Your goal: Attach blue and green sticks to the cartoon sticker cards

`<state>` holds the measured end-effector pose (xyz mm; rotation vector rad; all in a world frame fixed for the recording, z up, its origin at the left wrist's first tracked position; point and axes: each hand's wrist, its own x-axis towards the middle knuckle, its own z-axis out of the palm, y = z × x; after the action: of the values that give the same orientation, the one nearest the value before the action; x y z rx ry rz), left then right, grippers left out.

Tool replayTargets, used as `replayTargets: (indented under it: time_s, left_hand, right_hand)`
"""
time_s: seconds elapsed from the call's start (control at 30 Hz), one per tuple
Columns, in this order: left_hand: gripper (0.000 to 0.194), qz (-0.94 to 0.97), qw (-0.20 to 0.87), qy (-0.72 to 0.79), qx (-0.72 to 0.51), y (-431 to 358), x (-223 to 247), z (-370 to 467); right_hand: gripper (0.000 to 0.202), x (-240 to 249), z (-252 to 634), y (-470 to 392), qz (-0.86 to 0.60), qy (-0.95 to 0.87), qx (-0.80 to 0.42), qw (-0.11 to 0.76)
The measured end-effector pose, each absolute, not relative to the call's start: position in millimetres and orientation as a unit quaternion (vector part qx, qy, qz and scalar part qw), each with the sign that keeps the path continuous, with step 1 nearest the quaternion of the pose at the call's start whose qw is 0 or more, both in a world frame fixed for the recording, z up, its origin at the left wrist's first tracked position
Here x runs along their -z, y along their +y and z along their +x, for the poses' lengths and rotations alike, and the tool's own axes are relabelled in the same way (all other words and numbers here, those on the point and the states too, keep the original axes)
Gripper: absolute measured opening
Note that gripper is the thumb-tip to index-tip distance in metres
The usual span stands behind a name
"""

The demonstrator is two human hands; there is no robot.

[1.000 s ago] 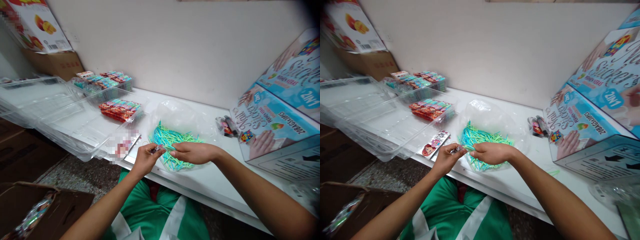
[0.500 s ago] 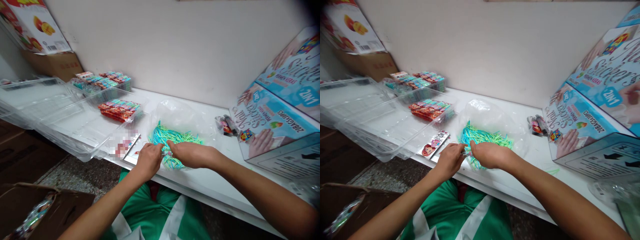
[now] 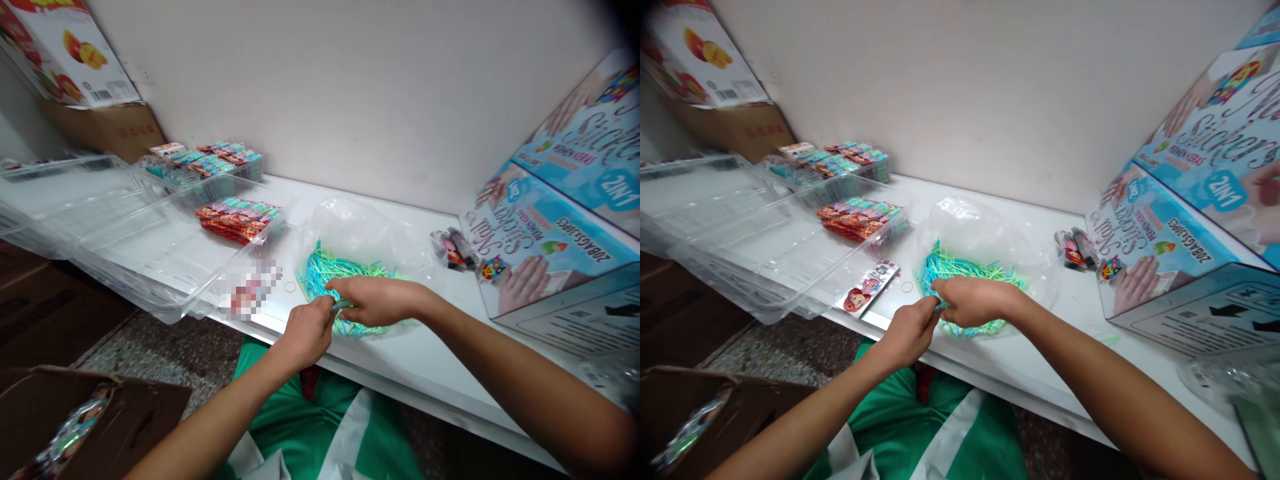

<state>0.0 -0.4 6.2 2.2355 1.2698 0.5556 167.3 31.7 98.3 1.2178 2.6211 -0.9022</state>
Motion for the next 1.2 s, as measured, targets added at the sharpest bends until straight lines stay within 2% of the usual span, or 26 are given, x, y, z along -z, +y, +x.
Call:
replayTargets:
  time_s: [0.1, 0.17, 0.3, 0.47, 0.73, 0.87, 1.03, 1.2]
  left_hand:
    - [0.026, 0.711, 0.514, 0.412, -0.246, 6, -6, -5]
    - [0.032, 0.623, 0.651, 0.363, -0.238, 10, -7, -8]
    - [0.039, 0.526, 0.76, 0.302, -0.232, 12, -7, -9]
    - [0.039, 0.465, 0.801, 0.261, -0.272, 12, -4, -8]
    - [0.037, 0.43, 0.817, 0.252, -0.289, 12, -3, -6]
    - [0.037, 0.435, 0.815, 0.256, -0.286, 11, -1, -5]
    - [0.042, 0.424, 0.816, 0.266, -0.29, 9, -2, -5]
    - [0.044, 0.405, 0.813, 0.281, -0.309, 8, 0, -6]
  right_hand:
    - [0.03, -99, 183, 43, 0.356, 0.8, 0.483, 0.024]
    - [0.027, -93, 190, 47, 0.324, 0.747, 0.58, -0.031]
    - [0.027, -73, 191, 46, 0.359, 0.696, 0.605, -0.143]
    - [0.029, -53, 179, 37, 0.406, 0.664, 0.549, -0.305]
    - [0.032, -33, 168, 31, 0.442, 0.536, 0.544, -0.47]
    - [0.049, -34, 165, 26, 0.422, 0.574, 0.514, -0.479]
    - [0.028, -33, 162, 21, 0.438, 0.607, 0.447, -0.49]
    - [0.026, -34, 159, 17, 0.503, 0.611, 0.372, -0.485]
